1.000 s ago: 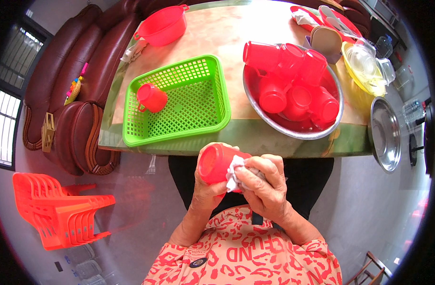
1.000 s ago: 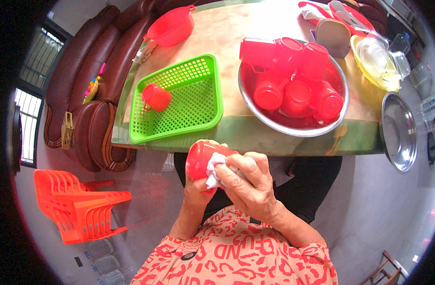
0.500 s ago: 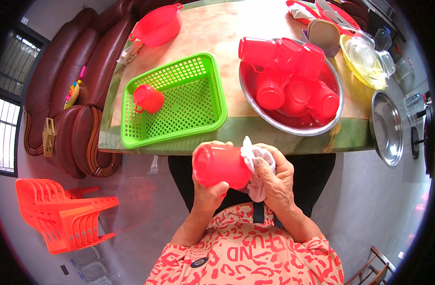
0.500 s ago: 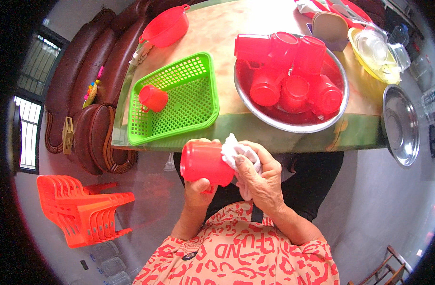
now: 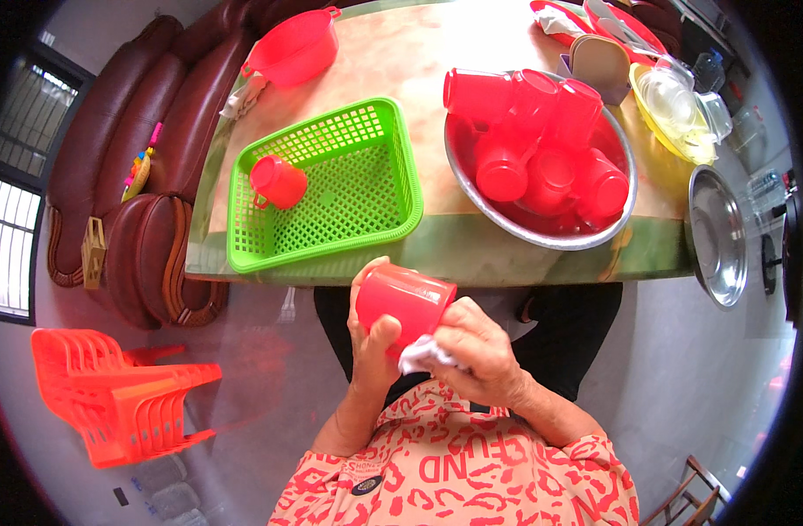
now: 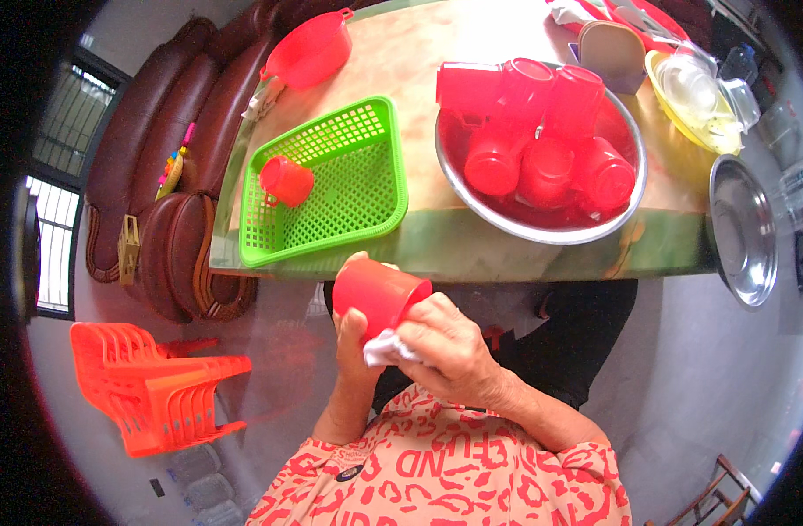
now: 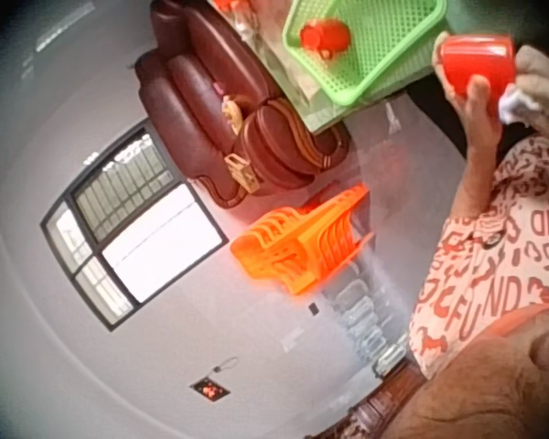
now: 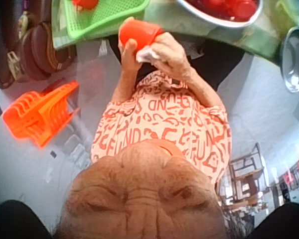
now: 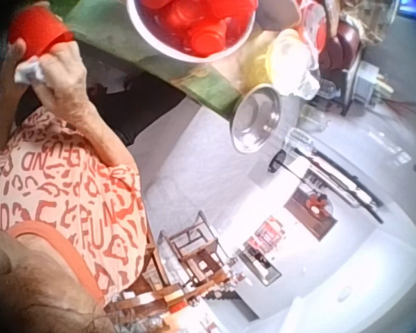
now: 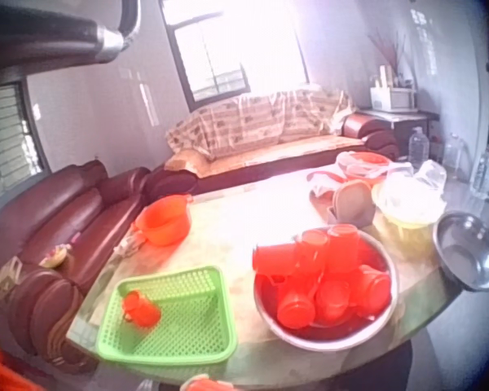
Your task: The person wipes a green plastic basket with a white cloth, then transfers red plastic cups from the basket into a metal bowl. They proceed to wipe each red cup individually with the cloth, handling them one at a time and placing them back into the bowl.
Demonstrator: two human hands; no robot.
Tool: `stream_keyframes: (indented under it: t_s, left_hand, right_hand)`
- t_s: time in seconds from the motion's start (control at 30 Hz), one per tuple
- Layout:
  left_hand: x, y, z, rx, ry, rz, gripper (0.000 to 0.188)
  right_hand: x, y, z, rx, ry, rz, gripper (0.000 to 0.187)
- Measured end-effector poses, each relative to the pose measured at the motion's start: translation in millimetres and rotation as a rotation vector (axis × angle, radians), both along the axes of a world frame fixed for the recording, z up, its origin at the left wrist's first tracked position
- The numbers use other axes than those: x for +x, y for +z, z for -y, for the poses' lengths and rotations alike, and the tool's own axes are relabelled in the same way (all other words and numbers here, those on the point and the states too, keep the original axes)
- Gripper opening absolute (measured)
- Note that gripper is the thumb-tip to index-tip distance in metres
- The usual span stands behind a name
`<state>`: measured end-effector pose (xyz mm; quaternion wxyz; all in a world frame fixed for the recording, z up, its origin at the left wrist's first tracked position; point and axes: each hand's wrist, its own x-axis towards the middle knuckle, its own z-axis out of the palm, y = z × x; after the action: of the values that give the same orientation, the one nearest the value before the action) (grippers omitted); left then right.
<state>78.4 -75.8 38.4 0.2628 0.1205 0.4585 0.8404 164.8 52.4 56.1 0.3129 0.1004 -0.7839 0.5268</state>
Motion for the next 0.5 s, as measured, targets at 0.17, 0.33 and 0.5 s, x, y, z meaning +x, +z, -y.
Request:
stream_keyframes:
  t_s: [0.17,0.33,0.5]
  left_hand:
    - [-3.1,-8.7,11.1,0.009,-0.054,0.326,0.060]
    - [-3.4,-2.9,0.1,-0.005,0.023,0.301,0.055]
    - [-2.9,-7.6,-3.0,0.013,-0.003,0.293,0.050]
  right_hand:
    - [9.1,-18.3,2.3,0.446,-0.124,0.122,0.032]
    - [7.3,-14.3,-17.9,0.466,-0.214,0.191,0.031]
    - [2.0,-14.2,-14.2,0.563,-0.366,0.225,0.030]
